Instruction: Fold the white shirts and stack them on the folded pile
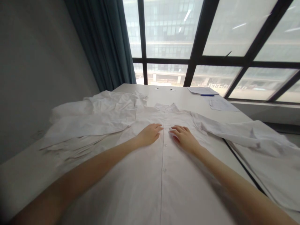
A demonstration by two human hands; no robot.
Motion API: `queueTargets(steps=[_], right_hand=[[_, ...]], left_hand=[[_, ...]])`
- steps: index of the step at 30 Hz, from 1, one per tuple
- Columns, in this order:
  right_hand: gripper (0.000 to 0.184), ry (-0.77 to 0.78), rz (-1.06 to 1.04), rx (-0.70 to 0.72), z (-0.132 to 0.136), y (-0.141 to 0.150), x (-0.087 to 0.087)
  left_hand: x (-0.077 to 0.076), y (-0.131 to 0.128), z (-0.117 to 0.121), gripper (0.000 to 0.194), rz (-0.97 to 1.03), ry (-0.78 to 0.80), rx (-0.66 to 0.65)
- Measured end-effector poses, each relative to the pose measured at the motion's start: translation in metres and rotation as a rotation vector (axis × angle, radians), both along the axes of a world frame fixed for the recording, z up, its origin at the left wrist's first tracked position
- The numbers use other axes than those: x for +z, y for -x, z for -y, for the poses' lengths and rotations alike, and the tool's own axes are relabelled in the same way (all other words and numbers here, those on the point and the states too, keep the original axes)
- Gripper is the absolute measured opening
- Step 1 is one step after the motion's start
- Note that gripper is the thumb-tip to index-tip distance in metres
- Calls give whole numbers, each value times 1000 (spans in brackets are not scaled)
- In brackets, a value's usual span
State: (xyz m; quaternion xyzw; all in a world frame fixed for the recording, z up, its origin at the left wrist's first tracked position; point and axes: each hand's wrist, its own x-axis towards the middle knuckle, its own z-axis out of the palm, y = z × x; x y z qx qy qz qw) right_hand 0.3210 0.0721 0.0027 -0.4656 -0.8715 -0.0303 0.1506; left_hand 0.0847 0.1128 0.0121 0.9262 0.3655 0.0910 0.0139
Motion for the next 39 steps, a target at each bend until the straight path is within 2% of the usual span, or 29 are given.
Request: queueTargets(steps=[4, 10, 13, 17, 20, 22, 26, 31, 35, 39], right_hand=[[41, 26, -5, -79, -29, 7, -17], [50, 99, 33, -128, -31, -1, -27], [55, 140, 70, -245, -36, -10, -26], [58, 156, 106, -443, -46, -33, -25], [57, 153, 105, -499, -51, -48, -24], [55, 144, 104, -514, -54, -52, -22], [49, 105, 92, -480, -65, -38, -14], [44, 58, 61, -267, -93, 8, -7], [43, 67, 58, -186, -118, 36, -12], [50, 117, 52, -262, -138, 34, -20]], left_hand=[[-18, -17, -15, 48, -35, 1, 58], [-22, -7, -18, 56, -97, 73, 79], [-21, 7, -31, 67, -111, 115, 126], [-19, 39, -53, 74, -111, 145, 243], [-18, 58, -62, 73, -105, 141, 299], [-17, 62, -64, 73, -103, 137, 304], [-13, 48, -69, 64, -83, 107, 344], [-10, 11, -89, 54, -43, 70, 353], [-16, -13, -104, 61, -54, 106, 312], [-21, -12, -116, 77, -59, 140, 292]])
